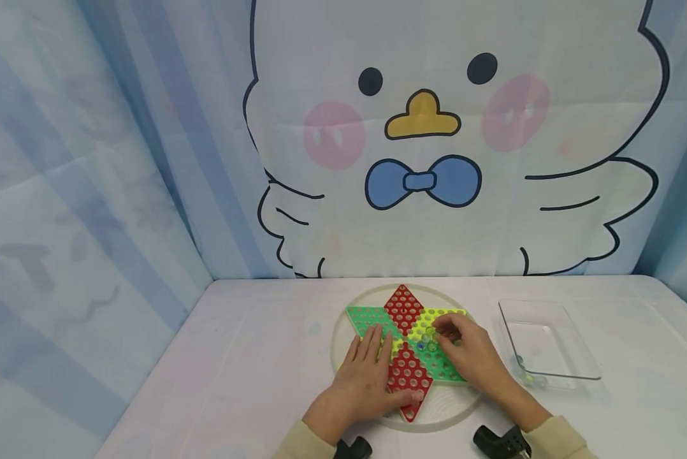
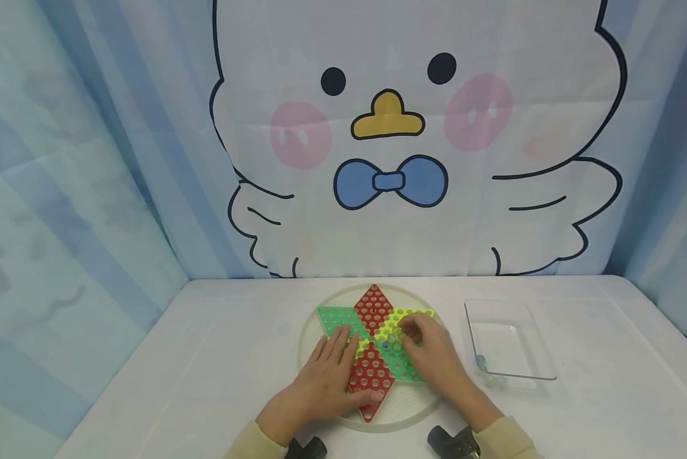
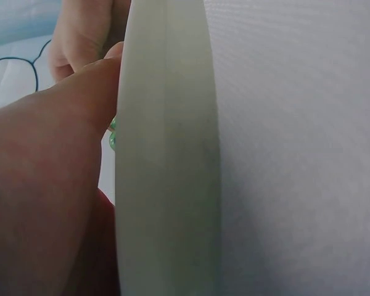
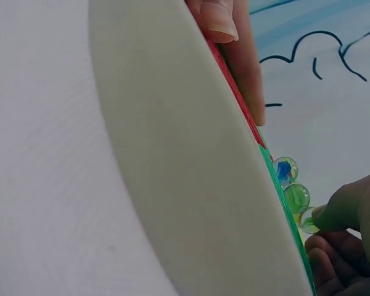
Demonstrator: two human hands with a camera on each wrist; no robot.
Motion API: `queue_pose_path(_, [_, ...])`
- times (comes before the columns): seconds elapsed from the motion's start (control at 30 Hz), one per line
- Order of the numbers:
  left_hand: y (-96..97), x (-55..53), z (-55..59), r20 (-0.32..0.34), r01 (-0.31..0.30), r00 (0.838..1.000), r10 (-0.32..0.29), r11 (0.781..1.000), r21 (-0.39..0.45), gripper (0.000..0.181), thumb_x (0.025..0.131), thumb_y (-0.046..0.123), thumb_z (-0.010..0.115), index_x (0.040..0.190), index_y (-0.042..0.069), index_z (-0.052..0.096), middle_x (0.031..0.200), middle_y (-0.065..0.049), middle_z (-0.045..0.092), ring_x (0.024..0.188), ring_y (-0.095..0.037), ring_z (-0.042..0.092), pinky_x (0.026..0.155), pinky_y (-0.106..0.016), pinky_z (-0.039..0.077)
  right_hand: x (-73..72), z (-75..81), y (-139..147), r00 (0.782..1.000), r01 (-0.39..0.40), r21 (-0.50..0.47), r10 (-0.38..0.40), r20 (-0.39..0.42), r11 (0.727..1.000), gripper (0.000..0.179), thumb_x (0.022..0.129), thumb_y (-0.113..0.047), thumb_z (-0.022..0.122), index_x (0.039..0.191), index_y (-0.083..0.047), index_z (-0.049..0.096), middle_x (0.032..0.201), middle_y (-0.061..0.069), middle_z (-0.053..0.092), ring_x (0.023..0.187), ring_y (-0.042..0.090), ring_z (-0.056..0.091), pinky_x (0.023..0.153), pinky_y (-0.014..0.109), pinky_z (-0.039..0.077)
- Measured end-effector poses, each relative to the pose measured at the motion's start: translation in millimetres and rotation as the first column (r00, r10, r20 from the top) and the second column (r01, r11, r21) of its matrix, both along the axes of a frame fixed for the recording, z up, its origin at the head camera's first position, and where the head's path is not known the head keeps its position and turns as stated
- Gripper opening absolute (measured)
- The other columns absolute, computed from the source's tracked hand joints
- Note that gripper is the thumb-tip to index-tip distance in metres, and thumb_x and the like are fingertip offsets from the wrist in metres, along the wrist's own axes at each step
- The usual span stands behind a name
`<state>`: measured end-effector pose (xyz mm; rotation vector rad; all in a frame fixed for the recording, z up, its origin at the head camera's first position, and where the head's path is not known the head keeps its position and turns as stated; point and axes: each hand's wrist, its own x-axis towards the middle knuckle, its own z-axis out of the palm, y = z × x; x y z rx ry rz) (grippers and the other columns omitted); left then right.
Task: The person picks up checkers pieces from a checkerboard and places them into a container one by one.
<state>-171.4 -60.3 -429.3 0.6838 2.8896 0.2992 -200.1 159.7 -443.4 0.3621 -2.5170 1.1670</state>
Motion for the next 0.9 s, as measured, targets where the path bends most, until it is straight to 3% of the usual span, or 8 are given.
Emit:
queue_pose_path(0.63, [1.1, -0.2, -1.3, -0.019, -0.004, 1.0, 0.004, 1.0, -0.012, 0.106, 0.086, 0.081, 0.043, 0.159, 0.007, 0.019, 0.167, -0.015, 0.011, 0.156, -0.027, 0.009, 0.125, -0.049, 0.015, 1.3, 11.3, 7, 0.996, 0.03, -0.061, -0.024, 0.091, 0.998, 0.02, 0.093, -0.003, 0.064, 0.112, -0.003, 0.065, 0.105, 0.01, 0.07, 0.097, 0.02, 0.066, 0.082, 0.023, 0.056])
queue_pose_path(0.9, [1.1, 0.5, -0.1, -0.014, -0.008, 1.0, 0.008, 1.0, -0.019, 0.107, 0.085, 0.082, 0.043, 0.159, 0.007, 0.019, 0.167, -0.014, 0.012, 0.156, -0.026, 0.009, 0.125, -0.048, 0.015, 3.2, 20.1, 9, 0.996, 0.03, -0.09, -0.022, 0.081, 0.995, 0.021, 0.093, 0.001, 0.062, 0.114, -0.004, 0.062, 0.109, 0.013, 0.068, 0.102, 0.023, 0.066, 0.081, 0.011, 0.052])
